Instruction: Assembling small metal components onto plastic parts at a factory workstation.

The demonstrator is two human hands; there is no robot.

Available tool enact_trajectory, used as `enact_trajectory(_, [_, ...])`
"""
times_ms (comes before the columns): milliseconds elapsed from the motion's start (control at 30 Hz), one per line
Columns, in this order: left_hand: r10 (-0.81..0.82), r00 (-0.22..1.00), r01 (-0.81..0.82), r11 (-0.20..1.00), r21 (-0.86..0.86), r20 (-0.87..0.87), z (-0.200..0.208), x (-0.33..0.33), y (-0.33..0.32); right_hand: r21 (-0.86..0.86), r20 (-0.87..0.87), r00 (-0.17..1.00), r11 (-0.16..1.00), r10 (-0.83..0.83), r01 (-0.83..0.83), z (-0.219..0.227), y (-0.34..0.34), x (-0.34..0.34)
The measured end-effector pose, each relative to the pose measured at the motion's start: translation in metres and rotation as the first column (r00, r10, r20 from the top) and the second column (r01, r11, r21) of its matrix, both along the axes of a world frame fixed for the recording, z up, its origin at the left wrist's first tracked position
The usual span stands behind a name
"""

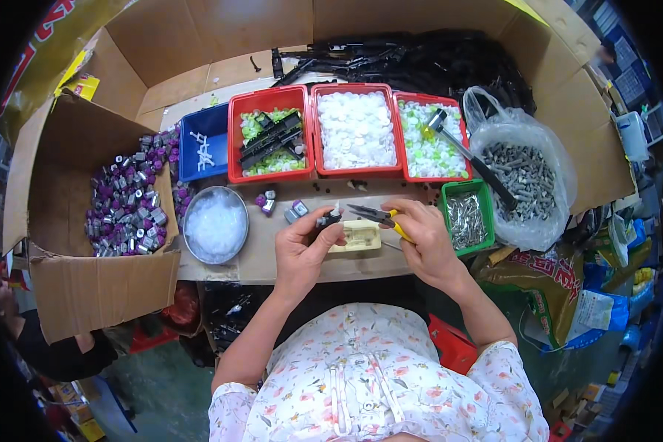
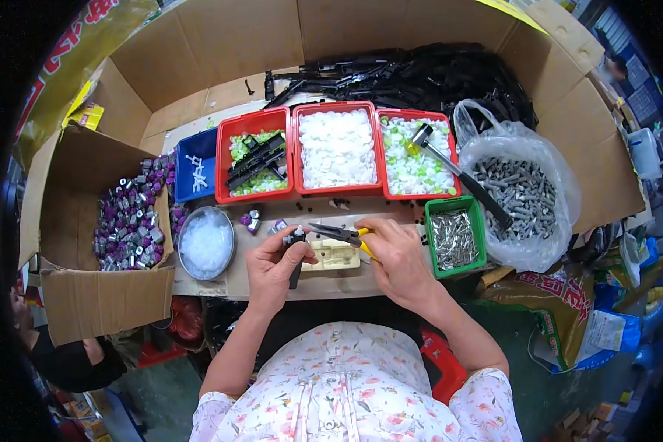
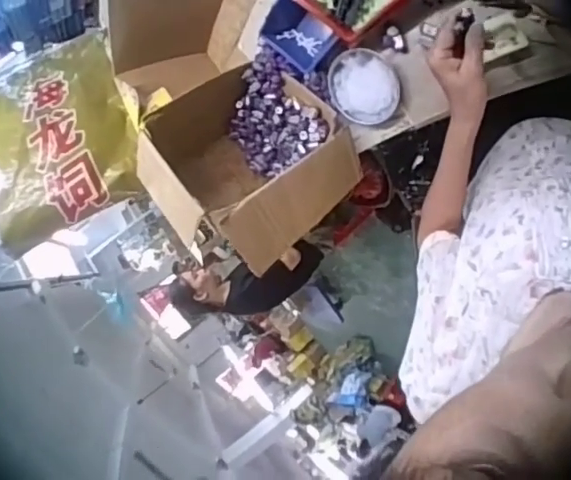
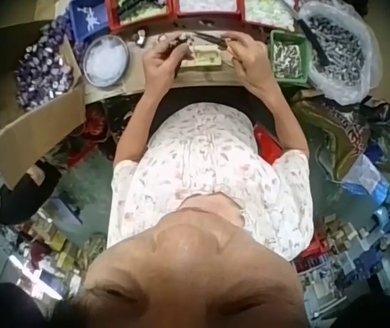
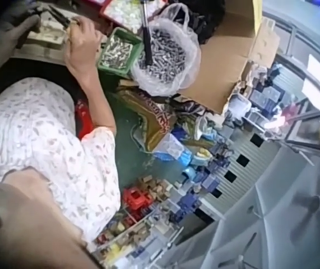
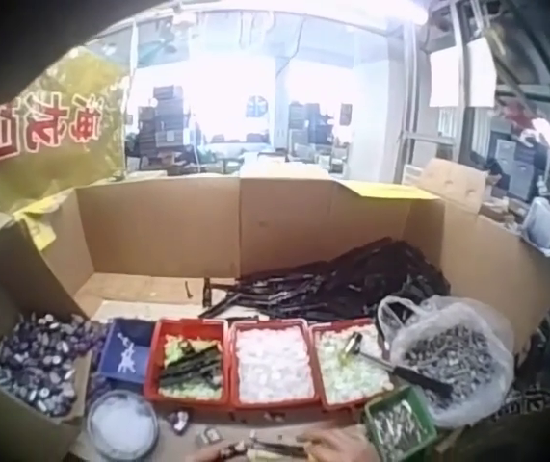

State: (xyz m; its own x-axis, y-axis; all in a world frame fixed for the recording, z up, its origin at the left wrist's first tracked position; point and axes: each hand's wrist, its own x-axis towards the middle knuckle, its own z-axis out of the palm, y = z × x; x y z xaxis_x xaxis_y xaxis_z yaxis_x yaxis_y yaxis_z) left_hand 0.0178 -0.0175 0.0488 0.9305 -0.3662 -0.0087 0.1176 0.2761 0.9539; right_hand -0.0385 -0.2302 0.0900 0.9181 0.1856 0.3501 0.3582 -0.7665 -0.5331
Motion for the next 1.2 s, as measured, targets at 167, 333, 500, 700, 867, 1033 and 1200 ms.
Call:
enact_trajectory(167, [-0.049, 0.995, 0.037, 0.989, 0.142, 0.085, -0.002, -0.009, 0.001, -0.090, 0.048, 0.999, 0.996, 0.006, -0.002, -0.003, 0.002, -0.009])
enact_trajectory(333, [-0.016, 0.995, 0.003, 0.990, 0.141, 0.094, 0.002, -0.017, -0.002, -0.123, 0.063, 0.998, 0.992, 0.026, -0.018, -0.010, 0.002, -0.015])
enact_trajectory(500, [-0.221, 0.965, 0.214, 0.974, -0.069, -0.140, 0.014, -0.014, 0.006, -0.200, 0.058, 0.996, 0.978, 0.073, -0.060, -0.006, -0.004, -0.020])
enact_trajectory(700, [-0.627, 0.715, 0.474, 0.760, -0.445, -0.309, 0.016, -0.007, 0.017, -0.178, 0.106, 0.978, 0.971, 0.182, -0.161, 0.001, -0.004, -0.021])
enact_trajectory(867, [-0.829, 0.517, 0.519, 0.503, -0.691, -0.215, 0.002, -0.010, 0.022, -0.178, 0.103, 0.961, 0.955, 0.257, -0.236, 0.008, 0.002, -0.024])
enact_trajectory(1033, [-0.787, 0.567, 0.509, 0.568, -0.647, -0.244, 0.014, -0.016, 0.029, -0.155, 0.097, 0.959, 0.956, 0.266, -0.250, 0.007, 0.004, -0.021])
enact_trajectory(1200, [-0.475, 0.774, 0.501, 0.864, -0.053, -0.419, 0.014, -0.022, 0.068, -0.105, 0.046, 0.979, 0.976, 0.197, -0.191, -0.018, -0.020, -0.004])
